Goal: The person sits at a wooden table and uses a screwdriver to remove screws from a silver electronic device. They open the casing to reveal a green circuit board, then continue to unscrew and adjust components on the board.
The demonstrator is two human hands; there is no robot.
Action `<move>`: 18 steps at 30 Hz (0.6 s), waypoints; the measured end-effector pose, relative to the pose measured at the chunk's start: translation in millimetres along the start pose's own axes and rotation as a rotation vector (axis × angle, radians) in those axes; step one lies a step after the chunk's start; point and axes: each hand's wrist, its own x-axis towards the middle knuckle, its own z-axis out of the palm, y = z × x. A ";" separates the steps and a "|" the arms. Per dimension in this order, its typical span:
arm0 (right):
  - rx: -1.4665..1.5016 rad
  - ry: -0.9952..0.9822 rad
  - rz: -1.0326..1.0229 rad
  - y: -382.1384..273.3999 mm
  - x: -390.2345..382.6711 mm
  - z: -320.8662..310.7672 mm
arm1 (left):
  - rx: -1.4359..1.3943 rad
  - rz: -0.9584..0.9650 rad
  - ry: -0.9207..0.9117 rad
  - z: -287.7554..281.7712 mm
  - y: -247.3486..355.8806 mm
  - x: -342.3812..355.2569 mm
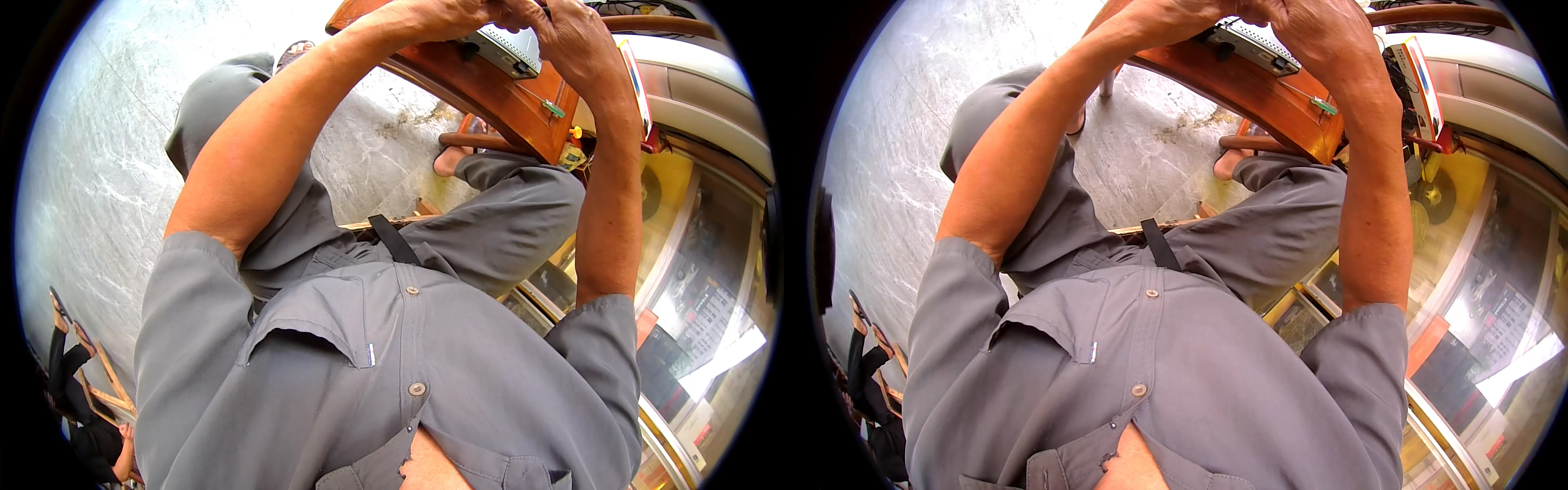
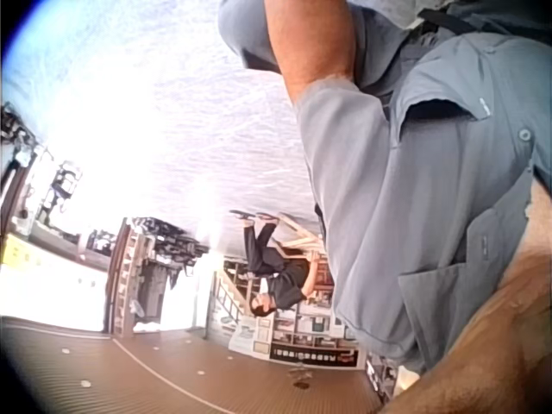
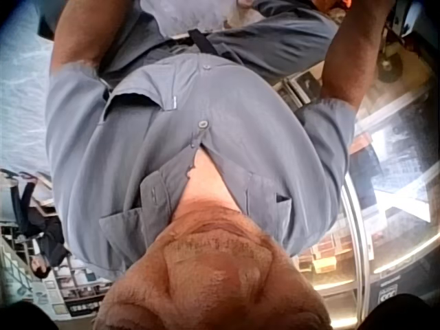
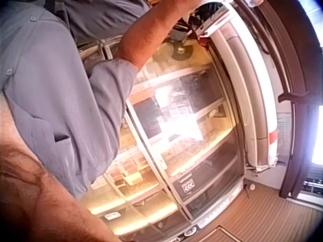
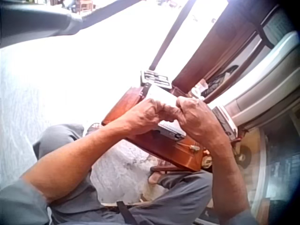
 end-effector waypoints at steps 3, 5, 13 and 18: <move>0.011 -0.007 0.029 -3.2 -1.7 -3.6 | 0.039 0.121 0.059 4.3 -3.9 0.9; 0.039 -0.036 0.008 6.4 -0.7 -2.6 | 0.210 0.114 0.072 4.4 -0.6 1.9; -0.003 -0.066 0.071 4.7 1.4 -8.4 | 0.299 0.029 0.233 12.6 2.2 0.6; 0.014 -0.179 0.217 -22.7 2.6 -24.5 | 0.275 -0.063 0.246 14.4 -0.5 0.0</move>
